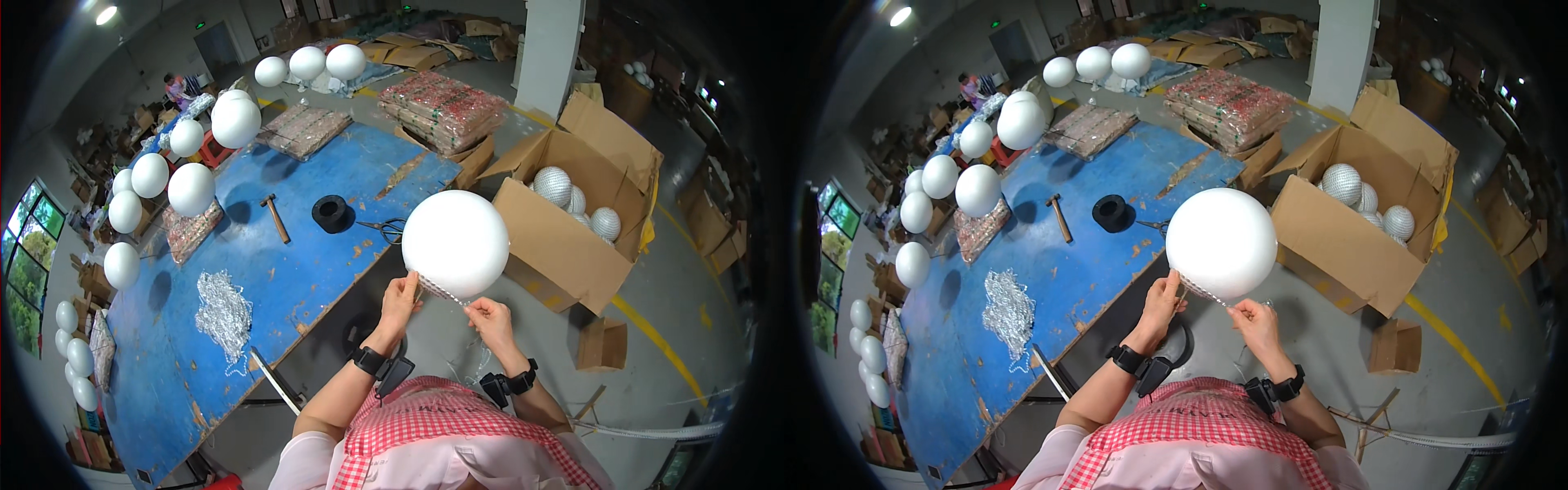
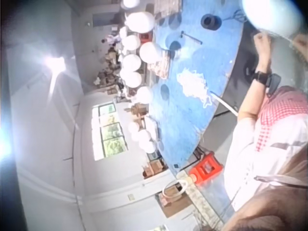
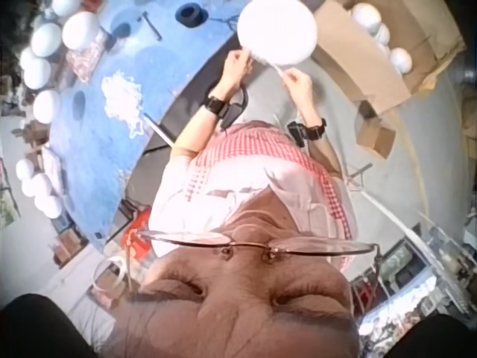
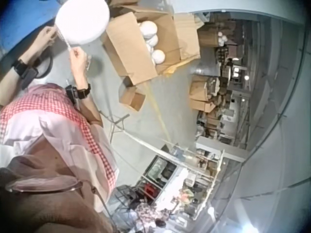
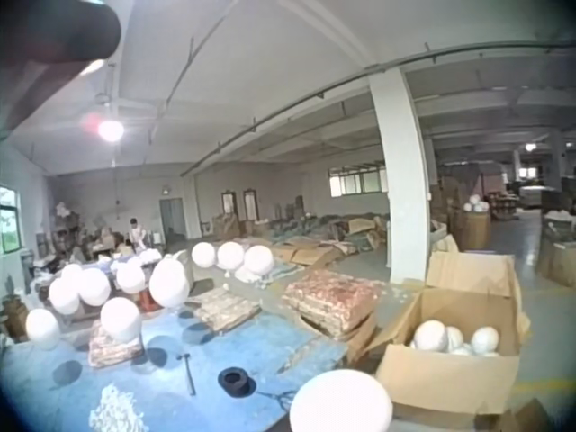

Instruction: The person wraps a string of beads around a white sphere, trims the strand with shears, and places the finished sphere into a cardboard box. They then set aside a plastic bag and begin wrapping a new string of beads around another white sphere.

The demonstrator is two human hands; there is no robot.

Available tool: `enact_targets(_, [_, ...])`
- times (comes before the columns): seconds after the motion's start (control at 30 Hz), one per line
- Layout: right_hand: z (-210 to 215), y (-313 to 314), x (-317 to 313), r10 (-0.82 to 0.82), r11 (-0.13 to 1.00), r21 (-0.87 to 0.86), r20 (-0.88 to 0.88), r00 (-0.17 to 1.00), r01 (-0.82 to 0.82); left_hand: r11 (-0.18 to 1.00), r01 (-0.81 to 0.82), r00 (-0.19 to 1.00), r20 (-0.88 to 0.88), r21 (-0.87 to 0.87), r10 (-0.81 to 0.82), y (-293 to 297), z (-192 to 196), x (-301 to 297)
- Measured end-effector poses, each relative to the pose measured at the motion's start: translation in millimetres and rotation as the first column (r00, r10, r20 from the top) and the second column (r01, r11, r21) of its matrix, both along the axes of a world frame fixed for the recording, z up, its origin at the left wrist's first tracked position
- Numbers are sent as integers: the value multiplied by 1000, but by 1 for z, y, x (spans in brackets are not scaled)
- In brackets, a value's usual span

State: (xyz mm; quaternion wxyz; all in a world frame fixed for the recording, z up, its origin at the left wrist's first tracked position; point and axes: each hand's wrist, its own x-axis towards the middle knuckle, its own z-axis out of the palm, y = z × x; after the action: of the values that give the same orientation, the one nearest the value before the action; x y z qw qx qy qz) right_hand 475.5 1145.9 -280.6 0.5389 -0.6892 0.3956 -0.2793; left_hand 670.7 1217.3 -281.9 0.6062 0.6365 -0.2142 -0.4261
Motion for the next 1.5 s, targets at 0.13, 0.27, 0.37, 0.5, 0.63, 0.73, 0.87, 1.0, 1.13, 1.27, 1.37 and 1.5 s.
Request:
enact_targets(0.13, [-20, -4, -11, 4, 993, -114, -129, 992, -19, 989, -122, 965, 224, -90, 139, -3, -8, 0])
enact_targets(0.27, [-25, -5, -26, 142, 974, -117, -357, 923, -195, 982, -70, 996, 40, -173, 78, 1, 0, -6])
enact_targets(0.37, [-12, 5, -30, 123, 989, -62, -154, 980, -134, 987, 19, 968, 249, -159, 21, 2, -10, -7])
enact_targets(0.5, [23, 27, -28, 86, 996, -40, 70, 994, -83, 988, -13, 984, 175, -155, 41, 0, -18, -7])
enact_targets(0.63, [26, 25, -26, 79, 996, -38, -28, 997, -80, 991, -16, 992, 123, -130, 32, -1, -11, -11])
enact_targets(0.73, [7, 17, -23, 10, 995, -100, -69, 998, -17, 991, -50, 994, 95, -125, 62, 2, 5, -19])
enact_targets(0.87, [-28, 5, -24, -197, 695, -705, -373, 907, -139, 987, -78, 989, 115, -140, 94, 2, 1, -19])
enact_targets(1.0, [-19, 6, -30, 144, 960, -165, -403, 904, -226, 984, 25, 955, 296, -179, 29, 2, 2, -14])
enact_targets(1.13, [26, 33, -27, 58, 988, -148, 34, 998, -53, 982, 57, 968, 250, -180, -11, 3, 6, -12])
enact_targets(1.27, [47, 47, -24, 21, 880, -475, 12, 1000, -12, 985, 12, 975, 223, -170, 26, 1, 1, -15])
enact_targets(1.37, [46, 48, -23, 45, 881, -470, -23, 999, -51, 984, -12, 967, 249, -175, 56, 0, -5, -15])
enact_targets(1.5, [23, 37, -18, -51, 924, -380, -23, 998, 39, 987, -20, 976, 209, -157, 53, -2, -13, -10])
